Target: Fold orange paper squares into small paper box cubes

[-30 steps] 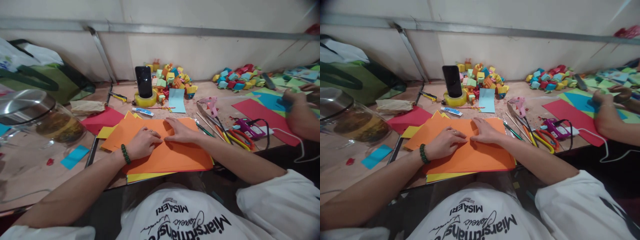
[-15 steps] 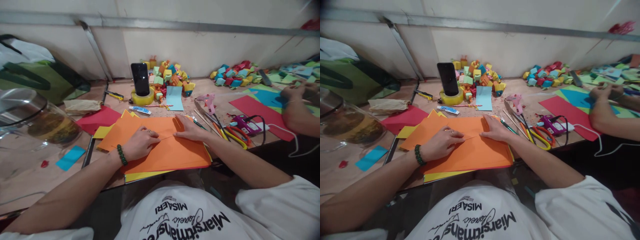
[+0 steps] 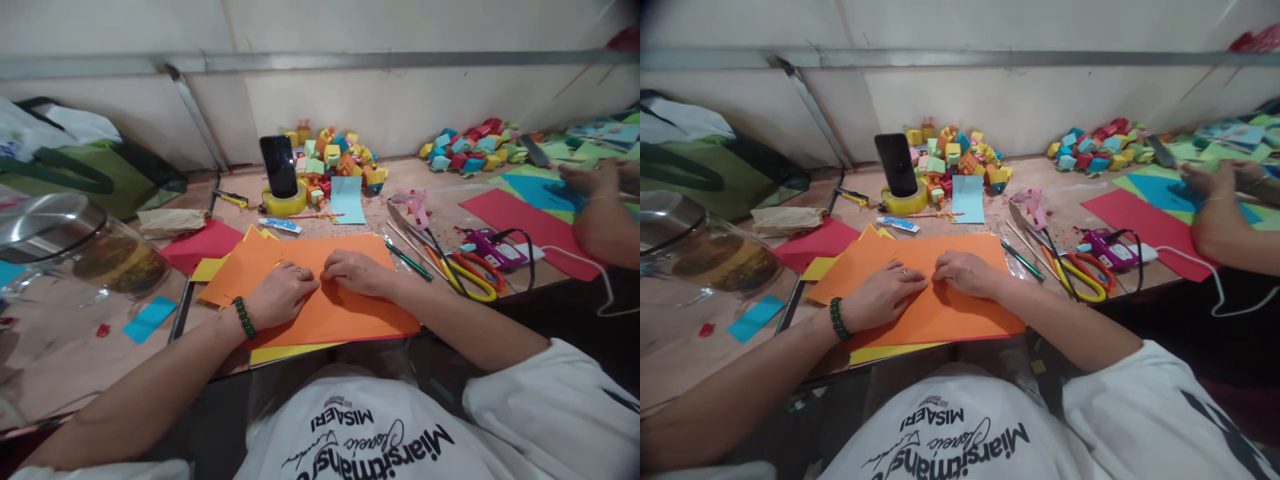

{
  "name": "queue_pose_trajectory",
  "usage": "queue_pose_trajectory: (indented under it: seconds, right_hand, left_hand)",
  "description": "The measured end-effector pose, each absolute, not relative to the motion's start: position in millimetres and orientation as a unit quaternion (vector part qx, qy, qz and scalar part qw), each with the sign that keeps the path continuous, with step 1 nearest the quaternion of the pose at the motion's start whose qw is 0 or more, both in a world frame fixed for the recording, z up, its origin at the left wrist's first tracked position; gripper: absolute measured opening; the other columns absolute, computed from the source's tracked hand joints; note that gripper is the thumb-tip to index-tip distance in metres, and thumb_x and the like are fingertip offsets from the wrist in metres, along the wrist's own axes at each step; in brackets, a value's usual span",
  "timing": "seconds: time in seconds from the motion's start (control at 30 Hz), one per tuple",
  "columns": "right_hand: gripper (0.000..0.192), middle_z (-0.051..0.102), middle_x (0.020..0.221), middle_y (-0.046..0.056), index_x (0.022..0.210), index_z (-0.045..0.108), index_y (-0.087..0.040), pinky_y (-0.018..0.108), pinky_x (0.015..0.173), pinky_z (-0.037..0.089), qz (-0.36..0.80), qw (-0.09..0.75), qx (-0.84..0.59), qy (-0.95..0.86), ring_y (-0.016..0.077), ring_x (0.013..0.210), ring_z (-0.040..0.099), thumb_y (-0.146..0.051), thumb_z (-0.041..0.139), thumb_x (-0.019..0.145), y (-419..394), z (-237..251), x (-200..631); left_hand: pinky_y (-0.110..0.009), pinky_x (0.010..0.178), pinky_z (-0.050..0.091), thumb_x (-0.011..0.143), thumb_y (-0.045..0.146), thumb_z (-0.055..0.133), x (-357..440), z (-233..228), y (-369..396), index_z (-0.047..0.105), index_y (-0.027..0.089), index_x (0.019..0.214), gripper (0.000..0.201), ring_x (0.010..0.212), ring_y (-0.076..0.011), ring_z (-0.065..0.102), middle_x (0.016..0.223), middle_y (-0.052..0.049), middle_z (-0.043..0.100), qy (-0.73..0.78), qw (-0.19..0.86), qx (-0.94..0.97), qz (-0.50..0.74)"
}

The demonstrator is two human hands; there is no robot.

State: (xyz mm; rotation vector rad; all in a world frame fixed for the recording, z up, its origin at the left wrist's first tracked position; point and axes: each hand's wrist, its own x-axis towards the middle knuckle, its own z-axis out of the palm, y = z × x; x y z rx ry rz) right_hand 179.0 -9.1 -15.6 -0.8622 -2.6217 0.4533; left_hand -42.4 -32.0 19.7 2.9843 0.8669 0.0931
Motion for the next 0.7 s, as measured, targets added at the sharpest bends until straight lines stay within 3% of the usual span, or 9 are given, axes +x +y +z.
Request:
queue_pose_trajectory:
  seconds: [0.2,0.4,0.53,0.7]
  right_hand:
    - [0.032,0.07,0.101,0.008,0.098,0.073,-0.019,0.027,0.075,0.047,0.112,0.148,-0.308,-0.933,0.0174,0.093,0.06,-0.008,0.044,0.089,-14,-17,187]
    - [0.038,0.064,0.101,0.012,0.122,0.059,-0.022,0.026,0.06,0.039,0.004,-0.003,-0.3,-0.954,0.02,0.084,0.054,-0.008,0.045,0.09,-31,11,168]
    - [0.03,0.061,0.102,0.011,0.116,0.057,-0.02,0.025,0.057,0.036,-0.013,-0.057,-0.271,-0.961,0.0188,0.082,0.052,-0.007,0.045,0.091,-28,15,162]
    - [0.019,0.062,0.094,0.011,0.1,0.062,-0.016,0.028,0.057,0.038,0.004,-0.068,-0.333,-0.94,0.0214,0.086,0.052,-0.009,0.047,0.092,-30,14,181]
  left_hand:
    - [-0.038,0.087,0.048,0.088,0.011,0.043,-72,14,-46,0.067,0.016,0.103,0.029,0.095,-0.0229,0.061,0.108,-0.01,0.071,0.283,0.014,0.957,0.058]
    - [-0.04,0.091,0.048,0.08,0.01,0.049,-76,7,-47,0.065,0.014,0.11,0.034,0.099,-0.0245,0.059,0.11,-0.012,0.068,0.296,0.042,0.952,0.066]
    - [-0.043,0.087,0.049,0.079,0.012,0.05,-70,9,-46,0.063,0.015,0.114,0.038,0.092,-0.0254,0.059,0.099,-0.011,0.067,0.302,0.038,0.951,0.052]
    - [-0.04,0.088,0.051,0.08,0.012,0.048,-75,2,-49,0.066,0.015,0.111,0.036,0.094,-0.0237,0.06,0.104,-0.011,0.069,0.292,0.032,0.95,0.101]
